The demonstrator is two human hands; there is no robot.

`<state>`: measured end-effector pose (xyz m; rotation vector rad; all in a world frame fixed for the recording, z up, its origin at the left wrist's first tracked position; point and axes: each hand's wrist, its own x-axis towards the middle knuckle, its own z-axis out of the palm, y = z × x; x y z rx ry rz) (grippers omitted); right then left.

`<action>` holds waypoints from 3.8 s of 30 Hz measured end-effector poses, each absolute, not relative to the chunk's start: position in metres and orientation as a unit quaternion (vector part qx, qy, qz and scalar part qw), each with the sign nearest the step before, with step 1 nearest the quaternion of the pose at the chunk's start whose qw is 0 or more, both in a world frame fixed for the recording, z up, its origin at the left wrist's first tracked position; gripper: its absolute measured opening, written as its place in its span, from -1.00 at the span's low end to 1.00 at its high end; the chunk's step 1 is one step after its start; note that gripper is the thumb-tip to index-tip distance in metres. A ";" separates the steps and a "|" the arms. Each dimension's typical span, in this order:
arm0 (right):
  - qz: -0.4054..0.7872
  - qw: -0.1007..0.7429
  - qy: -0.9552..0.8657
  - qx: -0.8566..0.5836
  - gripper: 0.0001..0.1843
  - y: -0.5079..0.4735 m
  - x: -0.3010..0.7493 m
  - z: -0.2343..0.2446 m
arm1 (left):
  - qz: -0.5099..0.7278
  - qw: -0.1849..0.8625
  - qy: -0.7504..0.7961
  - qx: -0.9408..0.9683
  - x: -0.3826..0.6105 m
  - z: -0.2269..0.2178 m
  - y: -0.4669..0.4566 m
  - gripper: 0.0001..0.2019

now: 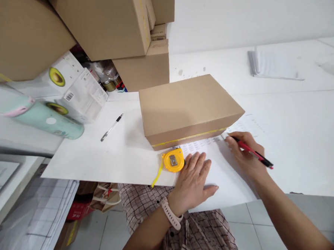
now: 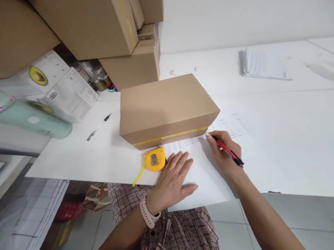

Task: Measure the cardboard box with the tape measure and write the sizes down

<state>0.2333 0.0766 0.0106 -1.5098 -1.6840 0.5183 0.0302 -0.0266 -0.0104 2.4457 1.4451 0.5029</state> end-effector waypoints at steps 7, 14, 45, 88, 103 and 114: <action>-0.015 0.208 -0.789 -0.578 -0.49 0.082 0.302 -0.015 | 0.254 0.102 0.479 0.834 0.029 -0.013 -0.028 -0.52; -0.038 0.258 -0.764 -0.590 -0.42 0.085 0.301 -0.031 | 0.474 -0.047 0.532 0.699 0.008 -0.004 -0.053 -0.73; 0.666 0.298 -0.548 -0.409 -0.65 0.000 0.226 0.072 | 0.453 0.472 0.576 0.490 -0.046 0.055 -0.096 -0.36; 0.501 0.425 -0.496 -0.567 -0.64 0.210 0.182 0.097 | 0.584 0.247 0.648 0.421 -0.161 0.132 0.049 -0.55; 0.477 0.404 -0.497 -0.601 -0.71 0.211 0.170 0.109 | 0.557 0.266 0.659 0.431 -0.166 0.143 0.064 -0.54; 0.384 0.351 -0.562 -0.643 -0.54 0.216 0.180 0.108 | 0.569 0.244 0.651 0.439 -0.162 0.146 0.056 -0.54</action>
